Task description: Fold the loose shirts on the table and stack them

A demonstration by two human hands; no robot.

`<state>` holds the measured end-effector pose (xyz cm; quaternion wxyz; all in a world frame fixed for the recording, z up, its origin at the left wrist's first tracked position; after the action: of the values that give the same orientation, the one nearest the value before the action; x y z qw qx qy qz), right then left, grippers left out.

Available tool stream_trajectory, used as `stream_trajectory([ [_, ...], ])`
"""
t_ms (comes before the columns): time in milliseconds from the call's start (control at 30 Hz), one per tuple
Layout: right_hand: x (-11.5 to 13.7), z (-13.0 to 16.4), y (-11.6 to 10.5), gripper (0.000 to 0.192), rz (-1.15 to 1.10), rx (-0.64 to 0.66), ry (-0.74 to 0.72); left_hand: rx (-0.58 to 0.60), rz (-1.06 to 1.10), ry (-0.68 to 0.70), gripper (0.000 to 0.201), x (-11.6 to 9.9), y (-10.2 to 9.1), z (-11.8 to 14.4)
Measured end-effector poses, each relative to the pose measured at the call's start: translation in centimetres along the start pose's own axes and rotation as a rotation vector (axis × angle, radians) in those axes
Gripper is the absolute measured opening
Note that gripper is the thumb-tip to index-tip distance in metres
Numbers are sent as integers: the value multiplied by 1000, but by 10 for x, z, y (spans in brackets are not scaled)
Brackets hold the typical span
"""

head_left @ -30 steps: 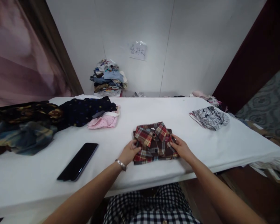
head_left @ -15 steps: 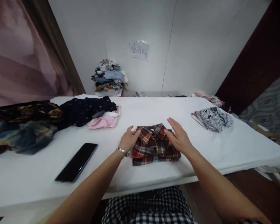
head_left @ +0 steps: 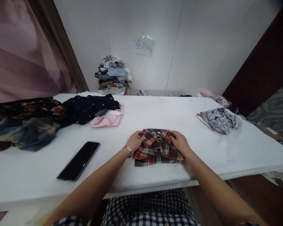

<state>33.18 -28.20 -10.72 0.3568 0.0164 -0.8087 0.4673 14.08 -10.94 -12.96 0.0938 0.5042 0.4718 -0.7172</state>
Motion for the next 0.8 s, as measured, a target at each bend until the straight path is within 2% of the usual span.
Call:
stream_trajectory([
  [67, -7, -2, 8, 31, 32, 73, 37, 18, -188, -12, 31, -2, -3, 1],
  [133, -6, -5, 6, 33, 45, 72, 19, -43, -314, 53, 34, -17, -13, 7],
  [233, 15, -6, -13, 39, 29, -15, -92, -165, -390, 286, 40, -56, -25, 26],
  [300, 31, -5, -17, 46, -2, -27, -176, -181, -437, 430, 48, -77, -21, 39],
  [333, 38, -5, -13, 49, -16, 11, -200, -160, -475, 478, 53, -81, -13, 43],
  [400, 43, -6, 10, 54, -25, 170, -201, -79, -564, 503, 60, -77, 9, 43],
  [467, 39, -5, 39, 58, 21, 343, -161, 10, -630, 459, 64, -60, 32, 36],
  [567, 29, -8, 60, 64, 107, 474, -116, 67, -656, 387, 66, -38, 47, 24],
  [667, 17, -20, 48, 63, -21, 505, -71, 77, -600, 353, 63, -33, 34, 11],
  [800, -22, -41, 12, 70, -128, 370, 118, 0, -497, 127, 64, -21, -5, -12],
])
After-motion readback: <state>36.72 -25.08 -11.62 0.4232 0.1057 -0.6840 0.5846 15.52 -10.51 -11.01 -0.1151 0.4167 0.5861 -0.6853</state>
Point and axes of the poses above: each hand's wrist, its own z-axis away from the middle knuckle, its own y-axis out of the palm, x = y × z, the point moved 8 cm from there along -z, towards the middle knuckle, and after that the axes turned 2 degrees about -z, right-handed, at the moved point
